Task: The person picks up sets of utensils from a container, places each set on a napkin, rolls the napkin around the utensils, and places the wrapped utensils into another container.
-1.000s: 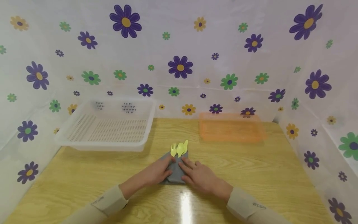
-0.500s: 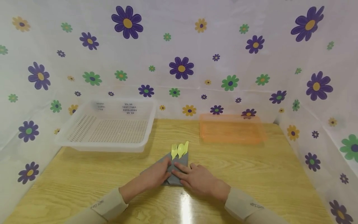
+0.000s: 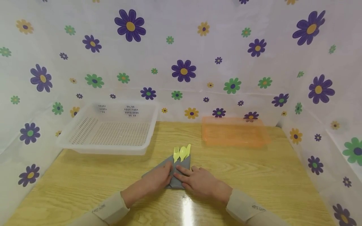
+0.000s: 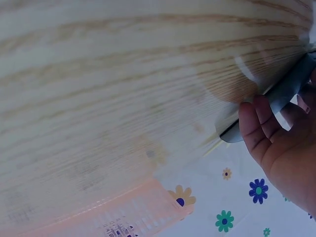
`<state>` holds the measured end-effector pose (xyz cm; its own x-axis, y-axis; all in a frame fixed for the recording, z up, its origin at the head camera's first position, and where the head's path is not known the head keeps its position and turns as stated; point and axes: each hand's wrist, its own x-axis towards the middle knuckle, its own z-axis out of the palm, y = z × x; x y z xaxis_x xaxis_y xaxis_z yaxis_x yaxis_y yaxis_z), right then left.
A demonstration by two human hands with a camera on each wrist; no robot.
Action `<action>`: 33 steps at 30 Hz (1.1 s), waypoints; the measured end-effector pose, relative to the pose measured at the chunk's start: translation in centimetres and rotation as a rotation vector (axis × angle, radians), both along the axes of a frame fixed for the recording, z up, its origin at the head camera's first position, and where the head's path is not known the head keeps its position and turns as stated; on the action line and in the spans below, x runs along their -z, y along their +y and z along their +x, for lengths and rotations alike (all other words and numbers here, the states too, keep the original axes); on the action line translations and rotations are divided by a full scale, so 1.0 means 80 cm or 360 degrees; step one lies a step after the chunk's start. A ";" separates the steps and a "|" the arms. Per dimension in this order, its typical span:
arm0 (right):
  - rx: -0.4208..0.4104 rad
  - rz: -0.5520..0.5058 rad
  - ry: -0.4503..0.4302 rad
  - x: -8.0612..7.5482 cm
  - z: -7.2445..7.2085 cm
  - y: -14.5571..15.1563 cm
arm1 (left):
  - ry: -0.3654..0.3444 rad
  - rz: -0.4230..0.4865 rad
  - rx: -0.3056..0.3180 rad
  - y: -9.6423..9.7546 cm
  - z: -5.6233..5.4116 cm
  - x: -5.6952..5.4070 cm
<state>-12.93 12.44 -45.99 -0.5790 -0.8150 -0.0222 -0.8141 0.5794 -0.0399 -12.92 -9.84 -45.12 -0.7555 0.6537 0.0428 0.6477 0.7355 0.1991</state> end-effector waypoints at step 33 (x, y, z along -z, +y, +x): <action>0.0021 -0.0021 -0.0262 0.008 -0.004 0.000 | 0.0576 -0.0630 0.0135 0.019 0.032 0.005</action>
